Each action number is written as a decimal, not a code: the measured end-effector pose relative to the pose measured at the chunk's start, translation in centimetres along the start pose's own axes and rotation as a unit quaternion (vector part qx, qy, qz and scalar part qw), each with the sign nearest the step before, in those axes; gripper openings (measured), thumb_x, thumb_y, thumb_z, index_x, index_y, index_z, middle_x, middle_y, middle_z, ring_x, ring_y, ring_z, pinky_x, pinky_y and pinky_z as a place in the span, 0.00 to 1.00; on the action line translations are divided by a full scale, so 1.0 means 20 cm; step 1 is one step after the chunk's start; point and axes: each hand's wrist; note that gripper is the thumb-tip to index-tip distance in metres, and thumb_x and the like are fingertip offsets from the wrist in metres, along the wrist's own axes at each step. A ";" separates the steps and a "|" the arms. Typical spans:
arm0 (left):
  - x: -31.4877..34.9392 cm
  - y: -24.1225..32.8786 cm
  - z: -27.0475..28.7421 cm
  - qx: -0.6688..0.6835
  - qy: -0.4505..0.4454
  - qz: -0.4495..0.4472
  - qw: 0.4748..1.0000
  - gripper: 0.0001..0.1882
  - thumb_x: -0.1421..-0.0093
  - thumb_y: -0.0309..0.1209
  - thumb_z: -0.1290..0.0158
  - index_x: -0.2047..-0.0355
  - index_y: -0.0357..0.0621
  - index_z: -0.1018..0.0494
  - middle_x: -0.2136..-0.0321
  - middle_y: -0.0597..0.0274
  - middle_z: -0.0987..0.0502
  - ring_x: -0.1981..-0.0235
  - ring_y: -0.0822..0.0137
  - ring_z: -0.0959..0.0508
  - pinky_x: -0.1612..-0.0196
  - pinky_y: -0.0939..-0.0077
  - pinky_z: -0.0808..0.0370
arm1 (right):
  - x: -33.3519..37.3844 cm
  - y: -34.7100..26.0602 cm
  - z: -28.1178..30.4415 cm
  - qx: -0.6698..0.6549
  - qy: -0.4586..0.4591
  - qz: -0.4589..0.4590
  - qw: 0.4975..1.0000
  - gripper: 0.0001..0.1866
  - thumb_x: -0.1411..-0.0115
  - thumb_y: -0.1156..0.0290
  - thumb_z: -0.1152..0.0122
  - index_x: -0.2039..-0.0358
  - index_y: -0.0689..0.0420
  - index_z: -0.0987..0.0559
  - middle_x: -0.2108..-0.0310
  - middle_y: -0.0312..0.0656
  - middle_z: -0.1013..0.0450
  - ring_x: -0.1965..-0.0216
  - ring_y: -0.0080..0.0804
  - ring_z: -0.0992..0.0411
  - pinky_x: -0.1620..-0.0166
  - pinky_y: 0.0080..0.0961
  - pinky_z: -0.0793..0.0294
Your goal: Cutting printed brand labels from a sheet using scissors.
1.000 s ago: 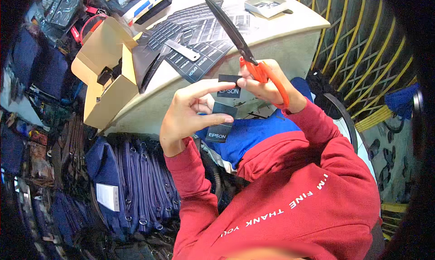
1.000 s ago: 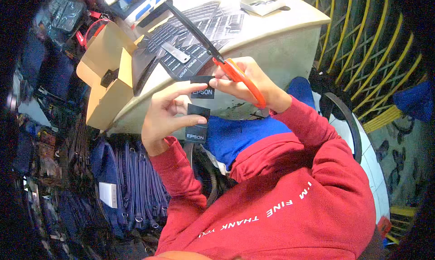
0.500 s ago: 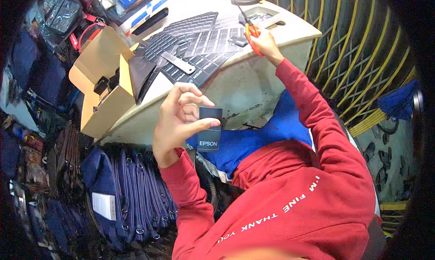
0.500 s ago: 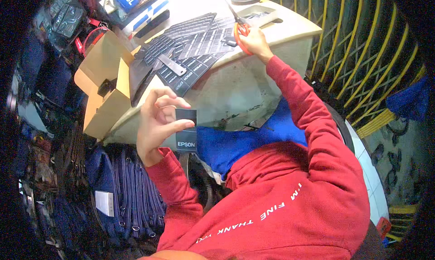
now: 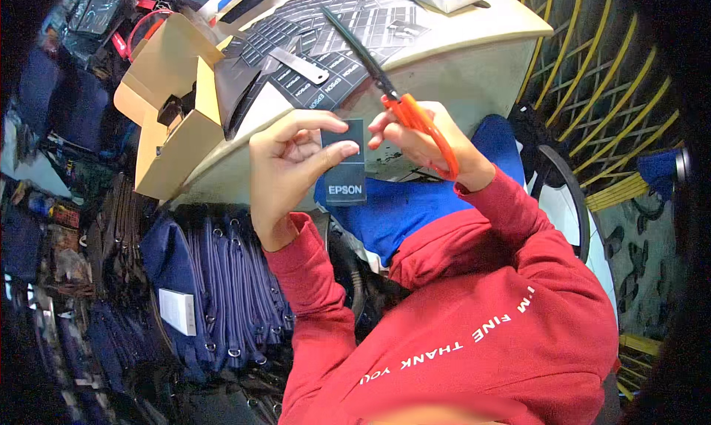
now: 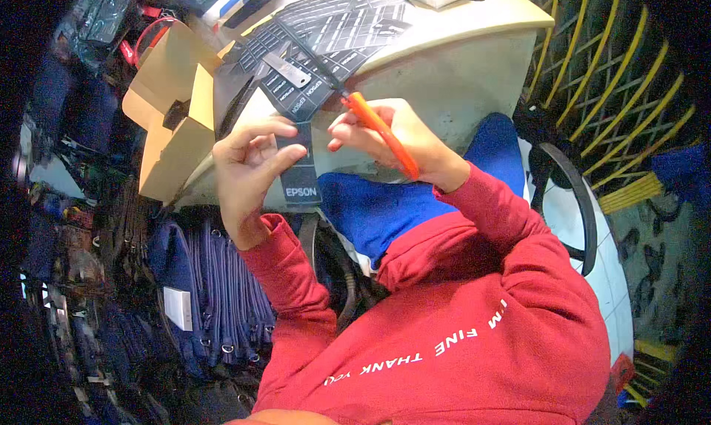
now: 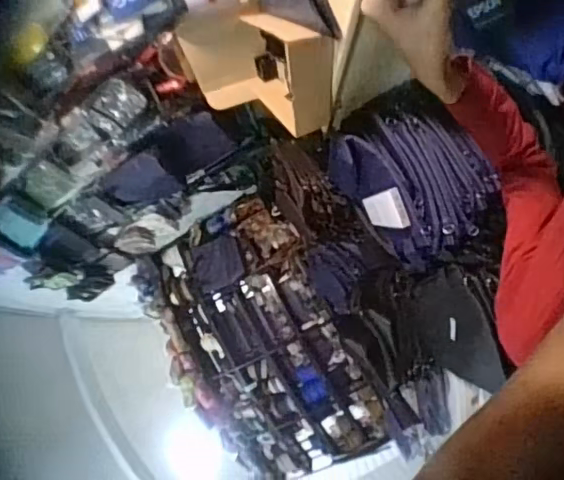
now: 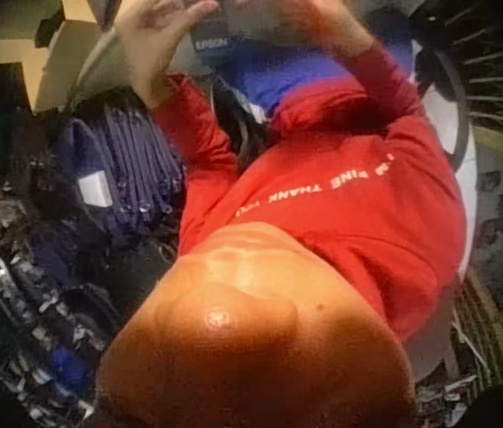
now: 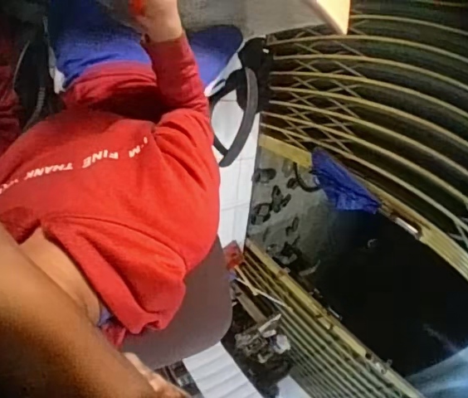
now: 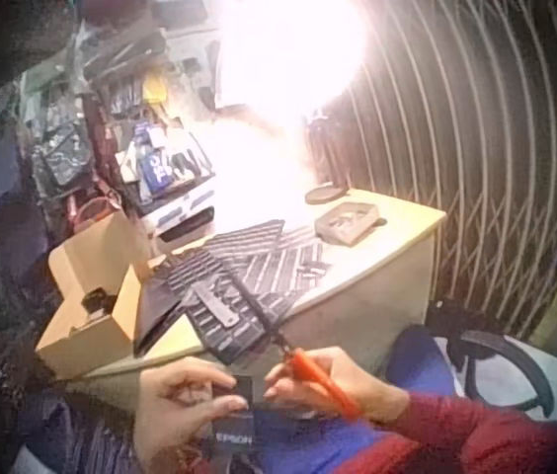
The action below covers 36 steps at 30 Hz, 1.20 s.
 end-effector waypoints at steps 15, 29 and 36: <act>0.02 0.02 -0.05 0.089 -0.043 0.067 0.993 0.17 0.51 0.14 0.43 0.59 0.30 0.29 0.65 0.55 0.24 0.67 0.73 0.23 0.65 0.84 0.24 | -0.01 -0.08 -0.08 0.022 0.007 -0.016 1.000 0.11 0.47 0.70 0.38 0.65 0.61 0.24 0.72 0.36 0.25 0.75 0.13 0.33 0.75 0.10 0.37; -0.01 -0.02 -0.02 0.022 -0.057 0.098 0.993 0.16 0.51 0.19 0.41 0.60 0.33 0.27 0.64 0.58 0.23 0.69 0.76 0.24 0.62 0.83 0.27 | 0.21 0.77 0.14 0.485 -0.160 -0.067 0.857 0.27 0.64 0.47 0.29 0.72 0.55 0.26 0.77 0.47 0.28 0.72 0.46 0.27 0.69 0.36 0.30; 0.00 0.00 0.00 0.011 -0.056 0.093 0.994 0.17 0.51 0.19 0.40 0.59 0.33 0.27 0.63 0.58 0.24 0.69 0.77 0.24 0.62 0.84 0.28 | 0.25 0.85 0.13 0.505 -0.247 -0.139 0.815 0.19 0.57 0.59 0.35 0.67 0.56 0.24 0.76 0.47 0.27 0.73 0.45 0.27 0.69 0.35 0.29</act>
Point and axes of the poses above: each hand's wrist, its own x-axis away from the middle knuckle, its own z-axis out of the back of the hand, y = z × x
